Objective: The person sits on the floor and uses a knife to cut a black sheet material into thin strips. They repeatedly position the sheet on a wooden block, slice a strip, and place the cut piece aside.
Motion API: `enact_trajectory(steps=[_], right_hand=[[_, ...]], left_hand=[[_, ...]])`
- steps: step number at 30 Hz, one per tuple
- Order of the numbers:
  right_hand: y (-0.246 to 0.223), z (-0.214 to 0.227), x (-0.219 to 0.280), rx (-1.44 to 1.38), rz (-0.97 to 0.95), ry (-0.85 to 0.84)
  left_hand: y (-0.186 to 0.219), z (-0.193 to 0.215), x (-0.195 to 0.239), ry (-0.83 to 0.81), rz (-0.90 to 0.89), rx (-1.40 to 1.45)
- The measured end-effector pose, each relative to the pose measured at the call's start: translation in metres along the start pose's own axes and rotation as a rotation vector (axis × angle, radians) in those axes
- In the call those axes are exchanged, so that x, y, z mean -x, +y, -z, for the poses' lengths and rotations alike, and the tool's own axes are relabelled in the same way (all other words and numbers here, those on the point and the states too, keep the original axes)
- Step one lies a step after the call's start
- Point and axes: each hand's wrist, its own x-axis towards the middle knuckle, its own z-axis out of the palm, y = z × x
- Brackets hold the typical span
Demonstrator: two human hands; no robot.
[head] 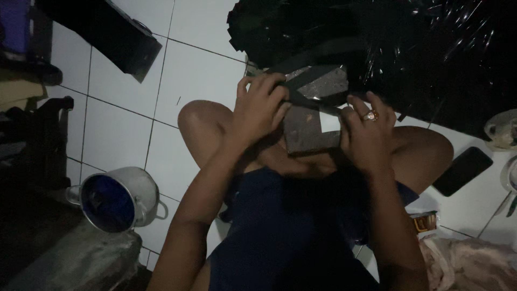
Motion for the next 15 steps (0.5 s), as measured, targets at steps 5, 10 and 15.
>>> enact_trajectory(steps=[5,10,15], right_hand=[[-0.005,0.002,0.0,0.014,-0.05,-0.079],[-0.01,0.005,0.004,0.008,-0.102,-0.142],[-0.015,0.006,0.007,0.047,-0.065,-0.081]], left_hand=[[-0.015,0.001,-0.002,-0.12,0.037,0.229],[-0.023,0.013,-0.014,-0.002,0.111,0.24],[-0.034,0.045,-0.053,0.152,0.097,0.152]])
